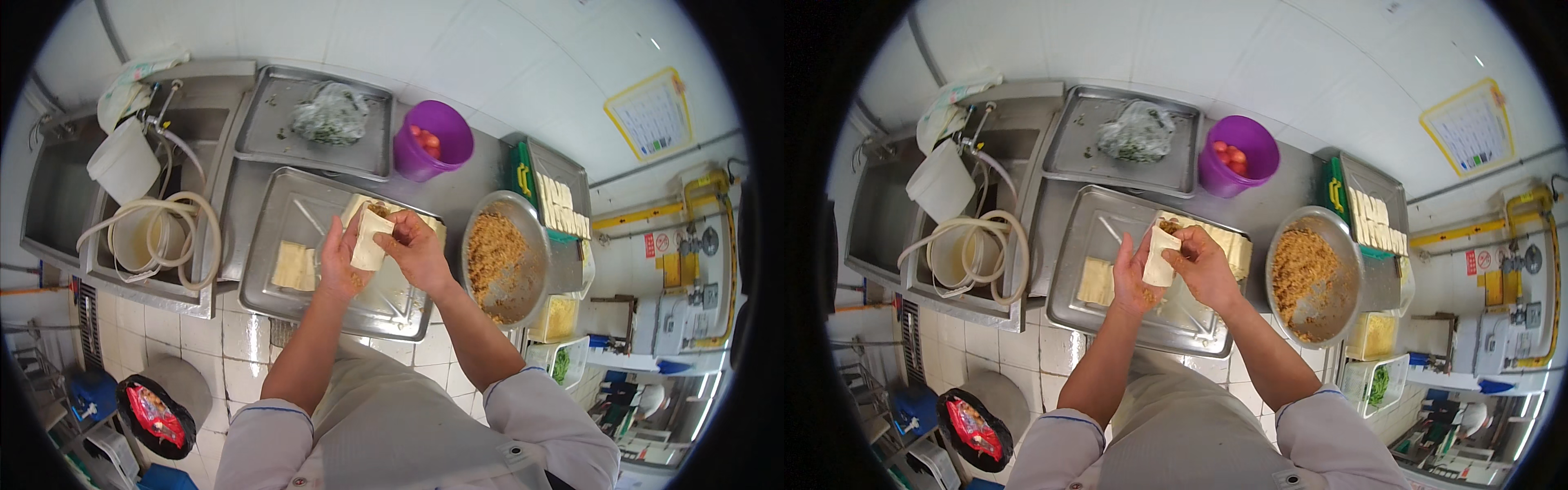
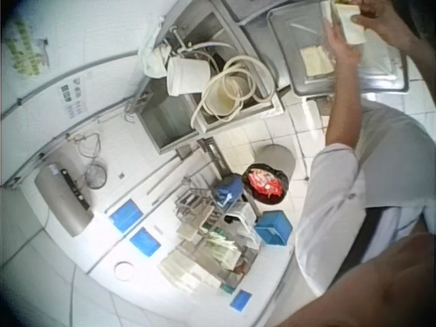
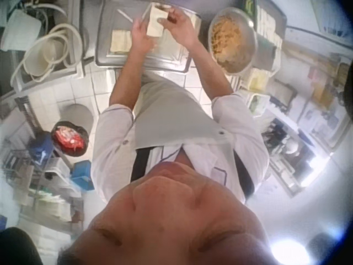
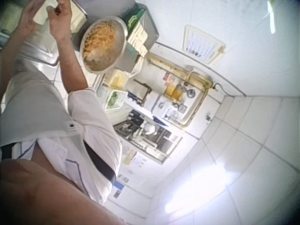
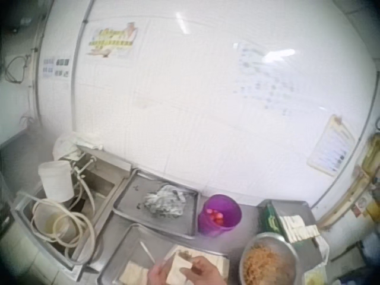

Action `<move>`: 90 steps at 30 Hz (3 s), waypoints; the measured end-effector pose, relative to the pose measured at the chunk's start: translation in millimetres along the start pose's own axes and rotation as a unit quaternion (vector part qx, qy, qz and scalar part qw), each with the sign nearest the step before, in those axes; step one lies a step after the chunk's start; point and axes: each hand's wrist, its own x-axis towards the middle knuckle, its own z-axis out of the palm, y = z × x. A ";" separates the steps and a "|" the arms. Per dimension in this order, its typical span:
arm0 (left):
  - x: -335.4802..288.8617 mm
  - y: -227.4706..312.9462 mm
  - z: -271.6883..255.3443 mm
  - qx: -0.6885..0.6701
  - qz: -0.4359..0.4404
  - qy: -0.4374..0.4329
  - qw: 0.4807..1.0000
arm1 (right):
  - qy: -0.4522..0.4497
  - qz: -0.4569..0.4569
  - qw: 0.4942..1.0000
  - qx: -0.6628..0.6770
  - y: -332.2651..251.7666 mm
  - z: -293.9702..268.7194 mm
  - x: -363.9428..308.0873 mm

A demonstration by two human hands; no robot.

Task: The person repeatedly scoops a crumbly filling from a large metal bowl and places it onto rectangular tofu slices. They then cover each filled slice with another tofu slice and arrange the assembled units on a metal tray.

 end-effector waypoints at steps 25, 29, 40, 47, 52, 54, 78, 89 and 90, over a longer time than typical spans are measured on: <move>9.9 -529.3 56.1 0.342 -0.134 0.105 0.924 | 0.399 0.038 0.892 0.210 52.4 -364.4 -305.8; 55.0 -577.5 50.0 0.419 -0.120 0.129 0.891 | 0.400 0.034 0.880 0.254 59.5 -424.8 -297.7; 191.9 -656.8 80.0 0.460 -0.128 0.126 0.869 | 0.288 0.133 0.813 0.489 107.1 -631.0 -243.3; 257.5 -623.3 71.8 0.475 -0.073 0.195 0.855 | 0.289 0.118 0.853 0.418 102.9 -812.5 -157.6; 277.2 -603.0 52.9 0.397 0.026 0.279 0.874 | 0.298 0.089 0.881 0.356 100.5 -927.4 -62.3; 279.2 -603.4 47.5 0.381 0.078 0.319 0.864 | 0.284 0.105 0.904 0.302 112.9 -960.6 -28.7; 317.7 -652.3 50.6 0.310 0.154 0.434 0.832 | 0.262 0.101 0.899 -0.336 167.5 -990.7 36.4; 262.8 -635.7 52.1 0.419 0.159 0.428 0.784 | 0.161 0.038 0.970 -0.177 82.3 -892.0 -76.7; 252.1 -631.8 50.3 0.428 0.159 0.428 0.780 | 0.113 0.055 0.982 -0.142 72.7 -864.1 -93.8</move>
